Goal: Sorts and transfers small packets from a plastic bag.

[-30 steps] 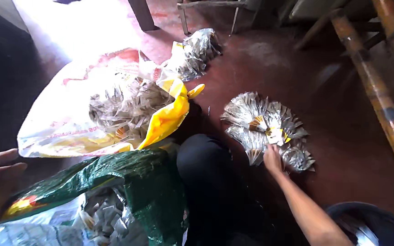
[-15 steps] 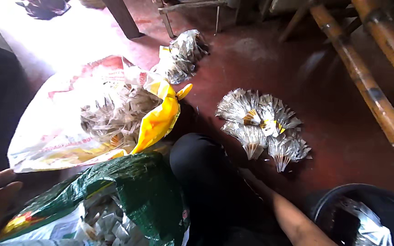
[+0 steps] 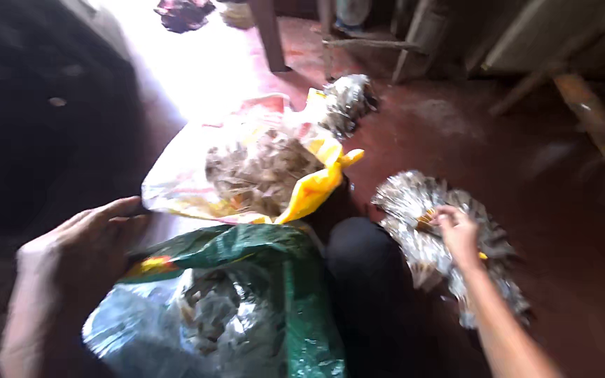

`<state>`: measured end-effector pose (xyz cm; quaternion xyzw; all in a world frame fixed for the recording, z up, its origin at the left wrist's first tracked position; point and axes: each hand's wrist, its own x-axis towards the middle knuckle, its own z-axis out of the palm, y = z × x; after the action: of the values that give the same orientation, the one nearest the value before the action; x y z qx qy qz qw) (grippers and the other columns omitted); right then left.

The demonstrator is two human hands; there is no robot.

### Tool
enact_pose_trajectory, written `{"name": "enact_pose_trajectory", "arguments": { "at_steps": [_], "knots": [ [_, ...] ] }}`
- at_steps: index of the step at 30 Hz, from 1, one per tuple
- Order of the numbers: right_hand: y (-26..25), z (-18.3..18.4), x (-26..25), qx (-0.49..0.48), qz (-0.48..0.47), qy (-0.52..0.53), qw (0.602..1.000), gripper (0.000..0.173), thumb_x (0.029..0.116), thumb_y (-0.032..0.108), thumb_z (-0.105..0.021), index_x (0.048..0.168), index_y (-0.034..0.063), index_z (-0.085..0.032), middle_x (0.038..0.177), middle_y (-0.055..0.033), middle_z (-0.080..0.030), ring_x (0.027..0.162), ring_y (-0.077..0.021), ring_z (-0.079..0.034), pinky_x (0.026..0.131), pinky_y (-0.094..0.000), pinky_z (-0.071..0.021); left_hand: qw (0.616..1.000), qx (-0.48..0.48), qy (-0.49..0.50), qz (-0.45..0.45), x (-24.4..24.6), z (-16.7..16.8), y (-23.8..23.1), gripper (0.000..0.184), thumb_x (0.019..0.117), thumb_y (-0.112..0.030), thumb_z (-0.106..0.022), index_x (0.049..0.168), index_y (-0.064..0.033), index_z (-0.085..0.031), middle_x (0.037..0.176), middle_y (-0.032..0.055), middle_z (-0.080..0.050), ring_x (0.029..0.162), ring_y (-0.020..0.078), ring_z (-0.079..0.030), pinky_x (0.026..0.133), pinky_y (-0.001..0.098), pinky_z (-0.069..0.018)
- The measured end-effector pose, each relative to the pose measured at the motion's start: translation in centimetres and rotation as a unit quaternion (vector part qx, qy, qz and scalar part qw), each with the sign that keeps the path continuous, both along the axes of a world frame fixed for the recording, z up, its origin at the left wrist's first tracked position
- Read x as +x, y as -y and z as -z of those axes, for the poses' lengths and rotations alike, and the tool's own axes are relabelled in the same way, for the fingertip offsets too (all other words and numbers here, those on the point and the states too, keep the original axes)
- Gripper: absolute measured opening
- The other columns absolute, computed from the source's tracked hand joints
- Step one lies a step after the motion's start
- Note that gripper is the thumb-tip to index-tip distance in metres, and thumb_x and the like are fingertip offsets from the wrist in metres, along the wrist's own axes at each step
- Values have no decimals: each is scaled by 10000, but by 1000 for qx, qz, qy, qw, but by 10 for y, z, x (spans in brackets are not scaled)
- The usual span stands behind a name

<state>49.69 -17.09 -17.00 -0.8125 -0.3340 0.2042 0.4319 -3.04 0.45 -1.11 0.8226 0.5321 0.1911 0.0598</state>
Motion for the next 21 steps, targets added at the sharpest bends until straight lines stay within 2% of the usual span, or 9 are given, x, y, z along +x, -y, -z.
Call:
{"name": "enact_pose_trajectory", "arguments": {
  "at_steps": [3,5,7,8,9,11,15,18,21],
  "knots": [
    [-71,-98,-22,184,-140,133,964,241,1013,28,-480,1185,-78,-611,1062,-151,-690,877,-119,-691,813,-307,-593,998,54,-3,-13,10,-8,7,345,1042,-260,-573,1283,-39,-685,1132,211,-719,935,362,-727,838,594,-564],
    [-118,-145,-62,291,-279,189,895,189,975,-16,-506,1095,-97,-627,1028,-155,-695,879,-127,-691,833,-309,-601,998,66,8,-25,11,-8,7,342,1042,-270,-574,1285,-59,-691,1158,190,-718,929,353,-728,821,603,-563],
    [-165,-171,-111,299,-413,226,830,156,958,-41,-549,1021,-63,-690,1003,-140,-711,916,-162,-700,881,-337,-592,997,68,17,-38,12,-7,7,336,1041,-274,-575,1281,-74,-698,1164,165,-722,919,336,-728,807,601,-563],
    [-190,-174,-135,261,-472,247,805,178,950,-43,-556,1009,-31,-724,1002,-135,-730,939,-192,-714,902,-361,-588,997,68,20,-44,11,-8,7,331,1039,-270,-577,1277,-76,-700,1159,158,-723,913,331,-727,800,600,-564],
    [-214,-173,-159,187,-534,259,783,219,944,-61,-546,1051,-22,-733,1052,-157,-730,1004,-253,-707,948,-415,-559,996,68,23,-50,11,-8,8,326,1038,-260,-578,1275,-72,-701,1154,159,-723,907,333,-727,795,602,-564],
    [-267,-152,-198,13,-620,280,733,302,961,-45,-554,1237,-33,-676,1239,-227,-664,1196,-369,-625,1062,-518,-465,995,72,28,-57,13,-9,9,317,1035,-252,-575,1261,-75,-708,1151,153,-727,903,331,-733,779,596,-573],
    [-365,-84,-242,-212,-580,324,717,429,994,51,-585,1396,-83,-522,1419,-304,-532,1354,-464,-494,1105,-630,-394,994,91,28,-60,18,-7,11,303,1033,-263,-556,1216,-98,-732,1115,121,-747,885,311,-746,736,531,-599],
    [-402,-70,-242,-265,-551,344,713,396,1077,118,-454,1429,-52,-519,1432,-314,-538,1355,-492,-498,1088,-688,-367,993,101,26,-62,22,-7,15,289,1032,-246,-546,1196,-106,-738,1098,100,-755,876,277,-753,711,475,-609],
    [-430,-60,-246,-286,-539,362,705,356,1063,110,-490,1352,-82,-569,1403,-317,-558,1336,-492,-516,1080,-682,-383,992,108,15,-67,25,-6,20,279,1026,-227,-547,1185,-108,-742,1082,89,-757,888,262,-753,728,440,-609]
  ]
}}
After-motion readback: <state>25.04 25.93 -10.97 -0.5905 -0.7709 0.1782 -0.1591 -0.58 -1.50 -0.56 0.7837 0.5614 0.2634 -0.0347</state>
